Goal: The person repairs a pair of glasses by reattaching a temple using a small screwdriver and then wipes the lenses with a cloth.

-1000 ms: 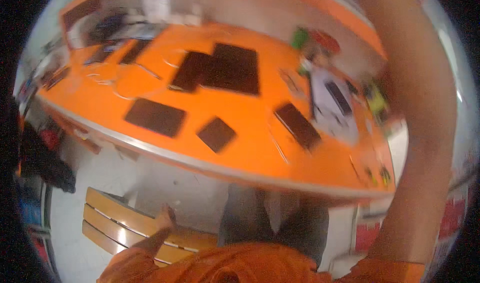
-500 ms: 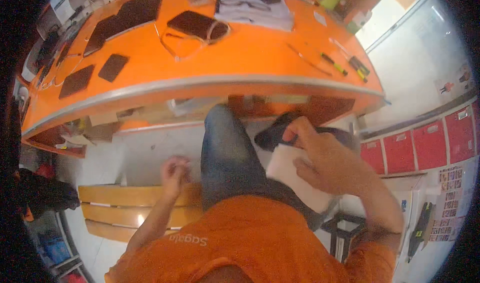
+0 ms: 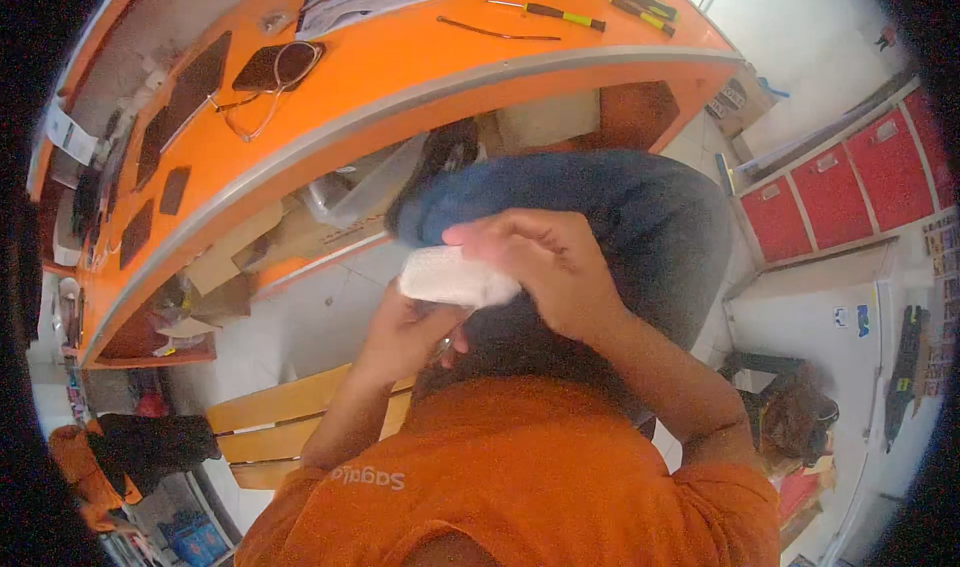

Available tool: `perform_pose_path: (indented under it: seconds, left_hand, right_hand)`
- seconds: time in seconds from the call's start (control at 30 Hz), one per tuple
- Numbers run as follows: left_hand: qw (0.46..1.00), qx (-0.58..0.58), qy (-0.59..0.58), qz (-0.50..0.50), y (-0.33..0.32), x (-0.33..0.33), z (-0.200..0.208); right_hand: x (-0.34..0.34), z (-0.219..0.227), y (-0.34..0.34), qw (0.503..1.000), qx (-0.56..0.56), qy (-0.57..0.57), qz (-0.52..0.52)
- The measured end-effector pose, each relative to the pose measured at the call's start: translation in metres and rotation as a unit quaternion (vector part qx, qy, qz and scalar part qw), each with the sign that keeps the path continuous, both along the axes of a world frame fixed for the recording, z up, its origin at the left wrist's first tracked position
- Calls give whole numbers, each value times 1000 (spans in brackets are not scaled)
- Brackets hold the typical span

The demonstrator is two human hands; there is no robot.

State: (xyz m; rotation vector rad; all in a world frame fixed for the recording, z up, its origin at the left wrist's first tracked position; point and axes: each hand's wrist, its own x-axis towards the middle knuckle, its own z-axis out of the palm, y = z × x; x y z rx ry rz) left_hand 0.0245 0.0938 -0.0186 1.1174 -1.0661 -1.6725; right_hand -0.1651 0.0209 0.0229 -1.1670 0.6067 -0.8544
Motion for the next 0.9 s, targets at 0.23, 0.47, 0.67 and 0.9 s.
perform_pose_path:
  seconds: [0.23, 0.47, 0.67, 0.9]
  left_hand:
    - [989, -20, -144, 33, -11, -4, 21]
    - [937, 59, 342, -40, -33, 47, -33]
    - [980, -73, 61, 176, -29, -21, -80]
    - [945, 38, 146, 291, -56, -32, -71]
  right_hand:
    - [-6, 2, -20, 990, -12, 121, 76]
    - [-20, -27, -44, 980, 187, -39, 53]
    - [8, -66, -33, 937, 330, -115, -15]
    - [1, -103, -44, 996, 58, 71, 2]
